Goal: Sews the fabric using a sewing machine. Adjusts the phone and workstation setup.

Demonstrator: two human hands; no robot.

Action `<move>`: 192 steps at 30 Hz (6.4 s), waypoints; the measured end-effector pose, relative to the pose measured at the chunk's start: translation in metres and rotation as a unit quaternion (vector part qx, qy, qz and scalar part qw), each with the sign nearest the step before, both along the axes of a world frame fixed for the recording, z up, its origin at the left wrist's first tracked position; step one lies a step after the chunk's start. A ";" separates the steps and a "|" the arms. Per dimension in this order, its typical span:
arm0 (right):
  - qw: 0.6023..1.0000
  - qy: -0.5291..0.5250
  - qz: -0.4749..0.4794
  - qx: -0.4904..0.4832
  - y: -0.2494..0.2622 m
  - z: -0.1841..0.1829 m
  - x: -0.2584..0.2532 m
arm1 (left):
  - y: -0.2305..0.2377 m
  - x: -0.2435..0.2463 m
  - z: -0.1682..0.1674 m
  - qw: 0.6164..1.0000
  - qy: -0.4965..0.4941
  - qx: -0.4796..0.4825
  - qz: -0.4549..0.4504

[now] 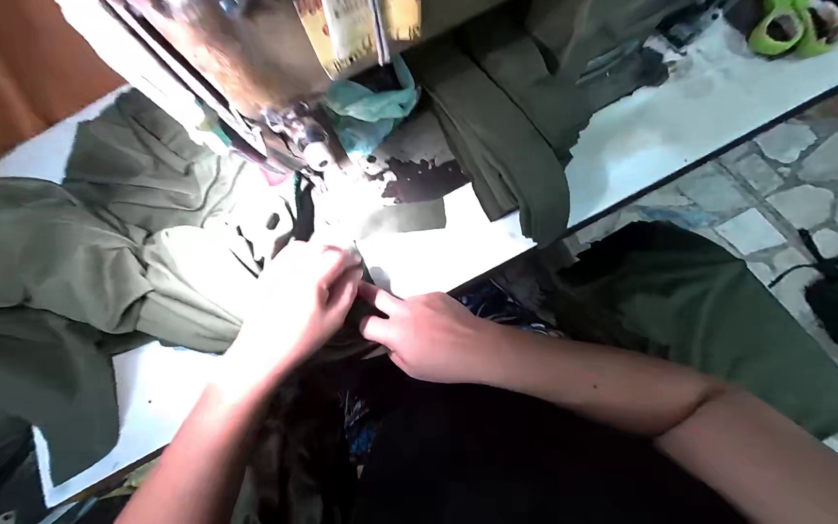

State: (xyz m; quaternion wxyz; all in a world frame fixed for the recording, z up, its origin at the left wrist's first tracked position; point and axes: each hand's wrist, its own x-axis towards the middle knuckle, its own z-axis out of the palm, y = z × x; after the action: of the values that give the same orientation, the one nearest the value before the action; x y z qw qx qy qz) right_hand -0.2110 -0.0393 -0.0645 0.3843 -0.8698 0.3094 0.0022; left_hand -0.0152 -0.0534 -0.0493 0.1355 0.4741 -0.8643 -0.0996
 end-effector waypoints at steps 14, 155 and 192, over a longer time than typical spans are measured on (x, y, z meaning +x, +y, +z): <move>0.999 0.036 0.010 0.035 -0.006 0.005 0.001 | -0.082 -0.095 -0.030 0.992 -0.036 -0.002 -0.118; 0.907 -0.212 -0.046 -0.362 -0.067 -0.054 0.008 | 0.003 -0.004 -0.036 0.976 0.191 0.001 0.104; 0.920 -0.166 -0.023 -0.354 -0.024 -0.052 -0.013 | 0.018 -0.004 -0.057 0.990 0.085 -0.093 0.069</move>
State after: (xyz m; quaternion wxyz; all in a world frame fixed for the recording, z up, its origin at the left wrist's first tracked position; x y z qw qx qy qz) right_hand -0.2236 -0.0633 -0.1170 0.0972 -0.9296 0.2414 -0.2609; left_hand -0.0190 -0.0358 -0.1068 0.2584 0.5075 -0.8205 -0.0495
